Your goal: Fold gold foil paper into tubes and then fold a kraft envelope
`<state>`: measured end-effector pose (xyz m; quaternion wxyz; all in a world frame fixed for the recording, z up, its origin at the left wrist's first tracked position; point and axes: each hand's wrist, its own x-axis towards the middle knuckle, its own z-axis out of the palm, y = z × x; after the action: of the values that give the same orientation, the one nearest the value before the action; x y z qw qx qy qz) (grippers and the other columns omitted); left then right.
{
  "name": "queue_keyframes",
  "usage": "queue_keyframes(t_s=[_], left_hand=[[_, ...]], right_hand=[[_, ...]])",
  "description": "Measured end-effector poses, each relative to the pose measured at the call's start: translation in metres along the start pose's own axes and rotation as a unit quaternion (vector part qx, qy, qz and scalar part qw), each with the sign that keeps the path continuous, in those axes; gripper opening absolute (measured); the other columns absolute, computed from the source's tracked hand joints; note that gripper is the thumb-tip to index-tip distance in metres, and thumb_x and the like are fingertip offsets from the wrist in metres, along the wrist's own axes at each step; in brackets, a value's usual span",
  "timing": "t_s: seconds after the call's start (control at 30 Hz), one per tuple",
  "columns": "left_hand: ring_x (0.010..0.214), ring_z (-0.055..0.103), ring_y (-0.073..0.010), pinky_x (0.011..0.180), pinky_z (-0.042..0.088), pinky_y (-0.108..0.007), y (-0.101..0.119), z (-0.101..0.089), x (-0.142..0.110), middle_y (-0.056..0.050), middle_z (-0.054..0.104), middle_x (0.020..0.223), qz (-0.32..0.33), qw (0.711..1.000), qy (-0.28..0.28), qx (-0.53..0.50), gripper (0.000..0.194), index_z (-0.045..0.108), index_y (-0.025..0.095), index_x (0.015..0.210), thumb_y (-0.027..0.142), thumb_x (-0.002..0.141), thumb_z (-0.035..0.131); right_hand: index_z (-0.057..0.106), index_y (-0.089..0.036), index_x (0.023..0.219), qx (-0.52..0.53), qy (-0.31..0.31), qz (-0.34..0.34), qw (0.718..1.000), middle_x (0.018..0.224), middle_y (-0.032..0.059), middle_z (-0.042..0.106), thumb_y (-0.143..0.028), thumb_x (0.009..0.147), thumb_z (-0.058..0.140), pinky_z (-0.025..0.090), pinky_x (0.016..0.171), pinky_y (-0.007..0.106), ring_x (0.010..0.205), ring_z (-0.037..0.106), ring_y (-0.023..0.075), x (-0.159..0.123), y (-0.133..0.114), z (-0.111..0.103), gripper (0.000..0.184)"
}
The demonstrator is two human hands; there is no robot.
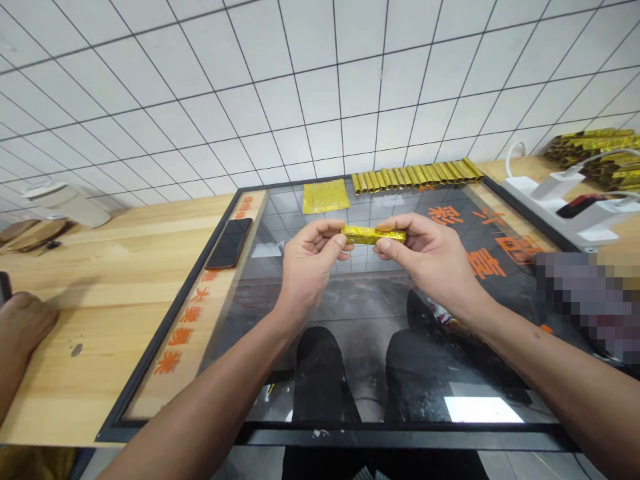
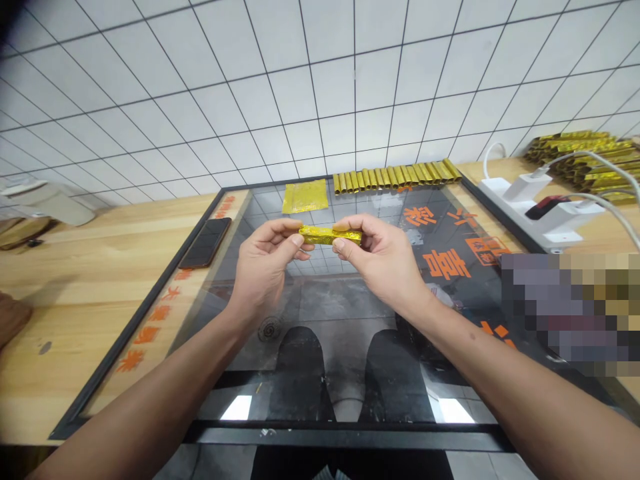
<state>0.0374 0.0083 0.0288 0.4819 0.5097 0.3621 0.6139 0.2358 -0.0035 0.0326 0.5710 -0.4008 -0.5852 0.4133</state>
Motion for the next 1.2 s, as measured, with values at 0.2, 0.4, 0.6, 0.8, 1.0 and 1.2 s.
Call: queue_keyframes(t_s=[0.2,0.4,0.6,0.8,1.0,1.2], left_hand=[[0.077,0.076,-0.0139,0.072,0.064,-0.026,-0.0001,-0.0002,-0.0012,-0.002,0.079,0.091,0.000,1.000,-0.008,0.023,0.017,0.079,0.019,0.097,0.027,0.083,0.086],[0.077,0.076,-0.0133,0.069,0.064,-0.025,-0.0022,-0.0007,0.0025,-0.001,0.076,0.094,-0.009,1.000,-0.007,-0.010,0.027,0.077,0.020,0.105,0.026,0.081,0.088],[0.080,0.077,-0.0150,0.075,0.066,-0.028,-0.0018,0.0008,0.0005,-0.003,0.078,0.096,-0.020,0.999,-0.030,-0.008,0.034,0.079,0.018,0.105,0.029,0.077,0.093],[0.076,0.078,-0.0160,0.074,0.065,-0.029,-0.0023,-0.0027,-0.0011,-0.003,0.079,0.086,-0.040,0.999,-0.018,0.004,0.030,0.081,0.018,0.103,0.034,0.080,0.093],[0.076,0.079,-0.0165,0.072,0.065,-0.028,-0.0010,-0.0015,-0.0017,-0.003,0.080,0.084,-0.039,0.999,-0.018,-0.001,0.030,0.081,0.018,0.103,0.035,0.080,0.094],[0.076,0.080,-0.0165,0.076,0.067,-0.029,0.0004,-0.0016,-0.0034,-0.003,0.081,0.085,-0.029,0.999,-0.024,-0.003,0.023,0.083,0.019,0.102,0.032,0.084,0.091]], right_hand=[[0.078,-0.022,0.105,-0.004,0.004,-0.002,1.000,0.087,0.0026,0.076,-0.035,0.084,0.092,0.058,0.067,0.033,0.075,0.070,0.0178,0.0002,-0.0002,0.0001,0.029],[0.077,-0.022,0.109,-0.003,0.012,-0.007,1.000,0.088,0.0017,0.076,-0.035,0.082,0.094,0.061,0.070,0.034,0.077,0.071,0.0179,-0.0009,-0.0018,0.0009,0.035],[0.076,-0.021,0.109,0.024,0.002,0.005,1.000,0.081,0.0012,0.079,-0.036,0.084,0.093,0.064,0.073,0.033,0.074,0.077,0.0178,-0.0010,-0.0038,0.0021,0.034],[0.078,-0.020,0.107,0.029,0.011,0.000,1.000,0.080,0.0012,0.080,-0.034,0.083,0.094,0.065,0.071,0.031,0.072,0.078,0.0171,-0.0005,-0.0052,0.0017,0.032],[0.079,-0.020,0.104,0.033,0.012,0.011,0.999,0.080,0.0017,0.081,-0.037,0.083,0.094,0.067,0.072,0.032,0.074,0.079,0.0182,-0.0009,-0.0075,0.0009,0.031],[0.081,-0.021,0.104,0.009,0.015,0.002,1.000,0.081,0.0024,0.082,-0.036,0.085,0.093,0.067,0.073,0.033,0.074,0.079,0.0187,-0.0018,-0.0088,0.0002,0.028]])
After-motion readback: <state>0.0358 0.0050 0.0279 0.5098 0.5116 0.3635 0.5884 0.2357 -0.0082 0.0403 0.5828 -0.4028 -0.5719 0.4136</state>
